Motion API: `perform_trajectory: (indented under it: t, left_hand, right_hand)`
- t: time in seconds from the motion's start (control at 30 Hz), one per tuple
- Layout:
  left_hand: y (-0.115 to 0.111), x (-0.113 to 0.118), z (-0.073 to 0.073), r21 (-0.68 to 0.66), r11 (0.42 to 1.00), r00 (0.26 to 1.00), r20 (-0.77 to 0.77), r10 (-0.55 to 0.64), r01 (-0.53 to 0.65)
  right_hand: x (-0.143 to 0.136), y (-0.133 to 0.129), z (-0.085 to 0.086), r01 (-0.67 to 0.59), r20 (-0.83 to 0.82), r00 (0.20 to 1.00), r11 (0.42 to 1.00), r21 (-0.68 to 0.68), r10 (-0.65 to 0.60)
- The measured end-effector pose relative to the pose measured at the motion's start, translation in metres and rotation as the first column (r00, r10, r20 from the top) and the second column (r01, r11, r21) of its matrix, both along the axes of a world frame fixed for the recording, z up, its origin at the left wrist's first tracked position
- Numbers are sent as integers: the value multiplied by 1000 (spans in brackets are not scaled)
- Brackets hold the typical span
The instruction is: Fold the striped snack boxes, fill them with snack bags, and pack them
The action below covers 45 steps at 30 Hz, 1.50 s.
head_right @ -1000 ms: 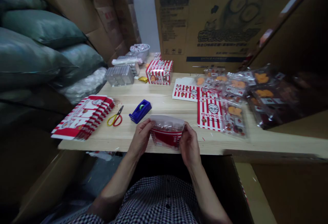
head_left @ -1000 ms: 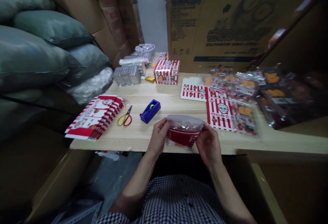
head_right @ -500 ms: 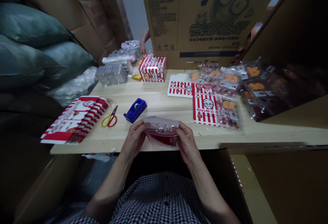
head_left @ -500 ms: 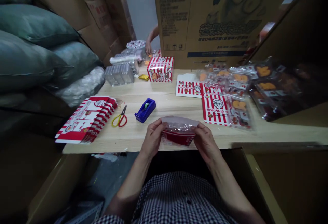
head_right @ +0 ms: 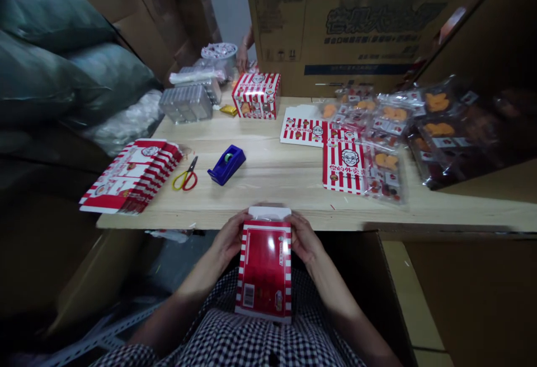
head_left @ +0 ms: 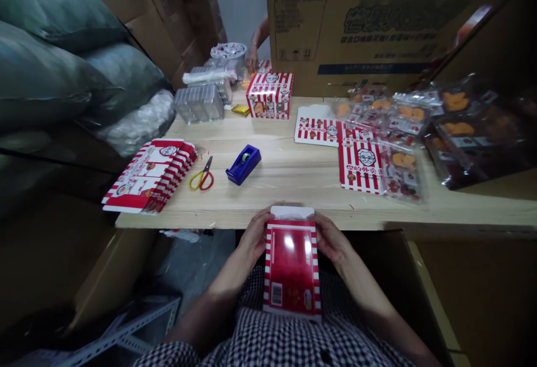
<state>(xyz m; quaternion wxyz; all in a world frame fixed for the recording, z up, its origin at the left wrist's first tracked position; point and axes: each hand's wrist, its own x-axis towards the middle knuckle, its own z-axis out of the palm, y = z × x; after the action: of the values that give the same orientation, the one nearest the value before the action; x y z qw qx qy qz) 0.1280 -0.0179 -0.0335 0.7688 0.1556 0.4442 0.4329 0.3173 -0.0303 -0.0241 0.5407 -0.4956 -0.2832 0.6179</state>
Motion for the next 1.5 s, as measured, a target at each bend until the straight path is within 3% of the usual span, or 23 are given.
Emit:
perform_trajectory:
  t: [0.1, 0.23, 0.4, 0.53, 0.63, 0.93, 1.23, 1.37, 1.5]
  left_hand:
    - [-12, -4, -13, -31, 998, 999, 0, 48, -48]
    - [-19, -11, -13, 12, 986, 986, -4, 165, -165]
    - [-24, -19, -2, 155, 981, 992, -32, 122, -115]
    - [-24, -18, 8, 200, 971, 986, -69, 151, -134]
    - [-23, -13, 12, 189, 975, 987, -87, 133, -115]
    - [-23, -3, 16, 128, 992, 995, -96, 15, -3]
    - [-12, -3, 8, 38, 999, 997, -80, 1, 2]
    - [-9, -12, 8, 91, 989, 991, -70, -111, 117]
    - [-7, -25, 3, 243, 906, 937, -120, -327, 347]
  right_hand:
    - [-2, -8, -8, -107, -69, 993, 987, -117, 99]
    - [1, -10, -9, -143, -140, 983, 970, -195, 117]
    - [7, -14, -1, -257, -214, 949, 961, -100, 231]
    - [0, -16, 15, -260, -145, 956, 965, -26, 253]
    - [-7, -13, 21, -240, -132, 963, 970, -44, 233]
    - [-2, 4, -8, -261, -245, 950, 926, -273, 195]
    - [9, -2, -7, -379, -226, 914, 907, -184, 336]
    - [21, -5, -7, -279, -119, 958, 942, -189, 260]
    - [24, 0, -12, -262, -35, 965, 956, -131, 260]
